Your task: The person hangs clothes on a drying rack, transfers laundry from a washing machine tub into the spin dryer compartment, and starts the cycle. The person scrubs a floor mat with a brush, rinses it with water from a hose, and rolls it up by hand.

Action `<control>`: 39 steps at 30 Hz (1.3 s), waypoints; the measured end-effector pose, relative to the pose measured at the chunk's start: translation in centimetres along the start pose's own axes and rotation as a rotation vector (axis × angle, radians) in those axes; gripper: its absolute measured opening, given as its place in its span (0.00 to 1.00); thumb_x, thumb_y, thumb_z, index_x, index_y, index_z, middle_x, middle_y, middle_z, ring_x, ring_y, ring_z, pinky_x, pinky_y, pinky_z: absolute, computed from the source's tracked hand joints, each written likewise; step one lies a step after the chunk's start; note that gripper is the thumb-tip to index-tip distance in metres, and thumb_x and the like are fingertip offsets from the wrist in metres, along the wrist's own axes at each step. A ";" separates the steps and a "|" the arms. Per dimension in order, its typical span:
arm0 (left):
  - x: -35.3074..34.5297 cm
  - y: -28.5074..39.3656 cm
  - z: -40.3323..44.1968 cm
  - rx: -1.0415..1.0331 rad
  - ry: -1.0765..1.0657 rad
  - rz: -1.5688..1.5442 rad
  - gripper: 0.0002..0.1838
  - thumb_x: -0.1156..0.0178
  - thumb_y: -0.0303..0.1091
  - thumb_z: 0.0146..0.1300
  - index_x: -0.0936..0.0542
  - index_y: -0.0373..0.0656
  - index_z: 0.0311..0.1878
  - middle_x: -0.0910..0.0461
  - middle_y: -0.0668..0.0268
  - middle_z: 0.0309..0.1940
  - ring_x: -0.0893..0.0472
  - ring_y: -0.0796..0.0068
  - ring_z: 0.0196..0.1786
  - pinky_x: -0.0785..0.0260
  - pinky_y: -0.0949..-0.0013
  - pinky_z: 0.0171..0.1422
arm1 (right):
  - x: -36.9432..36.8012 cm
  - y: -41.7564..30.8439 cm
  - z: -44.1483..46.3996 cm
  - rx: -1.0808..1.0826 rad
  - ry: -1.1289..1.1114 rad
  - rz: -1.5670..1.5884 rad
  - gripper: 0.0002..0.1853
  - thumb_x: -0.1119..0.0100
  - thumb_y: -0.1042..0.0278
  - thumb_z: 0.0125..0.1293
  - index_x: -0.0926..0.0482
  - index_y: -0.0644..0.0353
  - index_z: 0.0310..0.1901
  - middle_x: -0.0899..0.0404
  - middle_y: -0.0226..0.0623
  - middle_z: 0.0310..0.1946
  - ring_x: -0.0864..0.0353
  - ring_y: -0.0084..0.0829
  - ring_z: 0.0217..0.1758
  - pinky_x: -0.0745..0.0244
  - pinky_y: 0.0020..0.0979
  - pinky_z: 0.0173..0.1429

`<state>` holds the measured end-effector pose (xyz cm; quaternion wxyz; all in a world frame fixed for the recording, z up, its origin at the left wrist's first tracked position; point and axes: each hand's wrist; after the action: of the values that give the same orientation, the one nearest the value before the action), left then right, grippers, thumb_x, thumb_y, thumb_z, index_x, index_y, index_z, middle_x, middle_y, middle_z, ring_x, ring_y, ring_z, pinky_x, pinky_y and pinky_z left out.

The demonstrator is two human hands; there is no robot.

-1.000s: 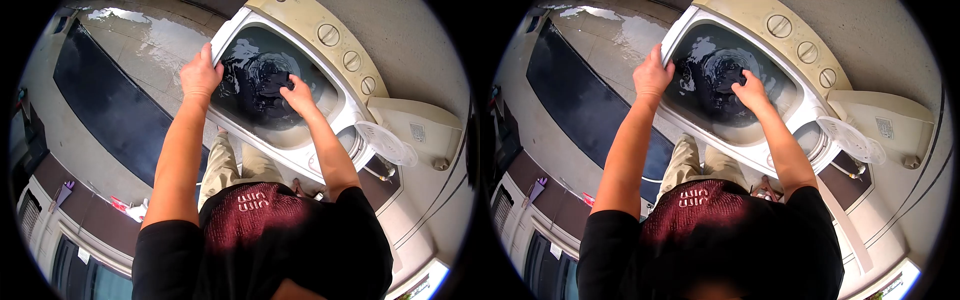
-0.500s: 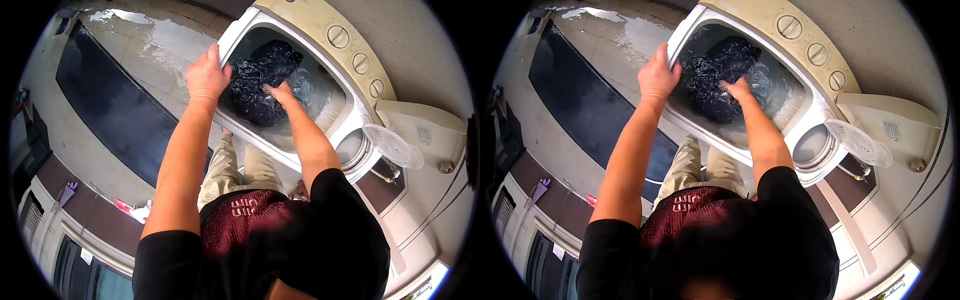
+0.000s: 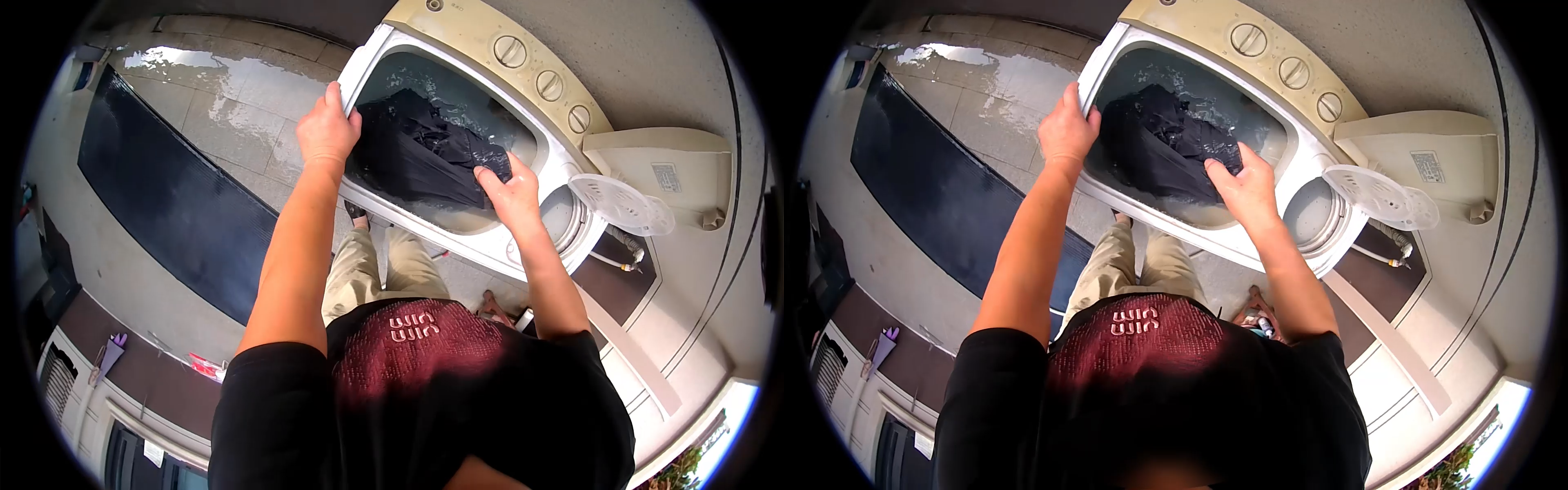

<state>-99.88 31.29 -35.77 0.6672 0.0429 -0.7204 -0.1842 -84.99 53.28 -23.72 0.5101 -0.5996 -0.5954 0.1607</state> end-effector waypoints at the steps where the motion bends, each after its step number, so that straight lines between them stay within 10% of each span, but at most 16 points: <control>1: 0.2 0.1 0.0 0.014 -0.033 -0.005 0.28 0.39 0.43 0.55 0.32 0.49 0.59 0.18 0.56 0.38 0.18 0.52 0.35 0.25 0.53 0.40 | 1.7 -0.9 -1.4 0.017 0.038 0.036 0.09 0.38 0.74 0.58 0.19 0.66 0.40 0.19 0.27 0.30 0.26 0.15 0.31 0.29 0.21 0.38; 16: 0.0 -0.1 -0.2 -0.028 -0.073 0.008 0.30 0.42 0.46 0.57 0.36 0.49 0.62 0.19 0.55 0.45 0.18 0.49 0.41 0.27 0.49 0.43 | 24.4 1.0 -17.0 0.166 1.299 0.354 0.08 0.41 0.74 0.57 0.22 0.69 0.37 0.20 0.42 0.32 0.18 0.35 0.32 0.20 0.32 0.40; 20: 0.1 0.1 -0.2 -0.028 -0.069 0.045 0.30 0.42 0.46 0.57 0.36 0.49 0.62 0.19 0.55 0.45 0.18 0.48 0.40 0.26 0.50 0.43 | 21.4 12.1 -12.6 -0.109 0.860 0.047 0.17 0.40 0.65 0.61 0.23 0.67 0.48 0.19 0.42 0.38 0.18 0.35 0.42 0.24 0.31 0.50; 22: 0.1 0.1 -0.4 -0.024 -0.068 0.058 0.30 0.42 0.46 0.57 0.36 0.49 0.62 0.19 0.56 0.45 0.18 0.48 0.40 0.26 0.50 0.43 | 17.4 12.5 -10.1 -0.465 0.520 -0.693 0.21 0.40 0.61 0.62 0.25 0.64 0.54 0.19 0.46 0.42 0.19 0.41 0.48 0.26 0.34 0.54; 24: 0.1 0.1 0.0 -0.024 -0.066 0.075 0.30 0.42 0.46 0.57 0.36 0.49 0.62 0.19 0.56 0.45 0.18 0.48 0.40 0.26 0.50 0.43 | 13.1 12.4 -7.3 -0.083 0.547 -0.986 0.23 0.40 0.59 0.61 0.26 0.60 0.56 0.20 0.48 0.46 0.22 0.47 0.51 0.27 0.40 0.55; 31: 0.1 0.2 -0.3 -0.041 -0.026 0.063 0.29 0.40 0.45 0.55 0.34 0.48 0.60 0.19 0.56 0.42 0.18 0.49 0.38 0.26 0.51 0.40 | -0.1 11.6 7.7 0.106 -0.062 -0.862 0.26 0.35 0.52 0.58 0.24 0.56 0.55 0.22 0.40 0.51 0.26 0.42 0.59 0.30 0.40 0.61; 34: -0.2 0.1 -0.3 -0.073 0.026 0.078 0.28 0.39 0.44 0.55 0.33 0.46 0.59 0.19 0.56 0.38 0.18 0.50 0.36 0.25 0.52 0.39 | -2.1 14.3 11.7 -0.404 -0.168 -1.172 0.43 0.29 0.44 0.49 0.32 0.59 0.63 0.27 0.41 0.60 0.27 0.39 0.63 0.30 0.39 0.62; 36: -0.2 0.2 -0.1 -0.078 0.030 0.048 0.28 0.39 0.43 0.55 0.32 0.46 0.58 0.19 0.57 0.38 0.18 0.50 0.34 0.25 0.52 0.38 | -3.5 14.7 11.0 -0.478 -0.580 -1.434 0.42 0.30 0.50 0.52 0.34 0.61 0.66 0.28 0.42 0.62 0.26 0.38 0.63 0.28 0.40 0.59; 38: -0.3 -0.1 0.0 -0.074 0.023 0.076 0.28 0.39 0.43 0.55 0.33 0.46 0.59 0.19 0.57 0.38 0.18 0.50 0.33 0.25 0.52 0.38 | -7.8 22.7 9.8 -0.463 -0.254 -1.450 0.29 0.32 0.61 0.55 0.25 0.58 0.60 0.25 0.38 0.60 0.24 0.37 0.61 0.25 0.41 0.55; 39: -0.3 -0.1 0.0 -0.073 0.023 0.078 0.28 0.39 0.43 0.55 0.33 0.46 0.59 0.19 0.57 0.38 0.18 0.51 0.33 0.25 0.52 0.37 | -7.5 20.1 8.3 -0.456 -0.484 -1.423 0.24 0.35 0.65 0.56 0.22 0.57 0.56 0.23 0.39 0.58 0.23 0.37 0.59 0.24 0.41 0.54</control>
<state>-99.87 31.28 -36.08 0.6831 -0.0076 -0.7068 -0.1835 -82.34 54.77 -46.52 0.2109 -0.1124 -0.9492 -0.2047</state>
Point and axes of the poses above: each hand's wrist, its own z-axis towards the middle knuckle, its own x-axis out of the back of the hand, y = z × x
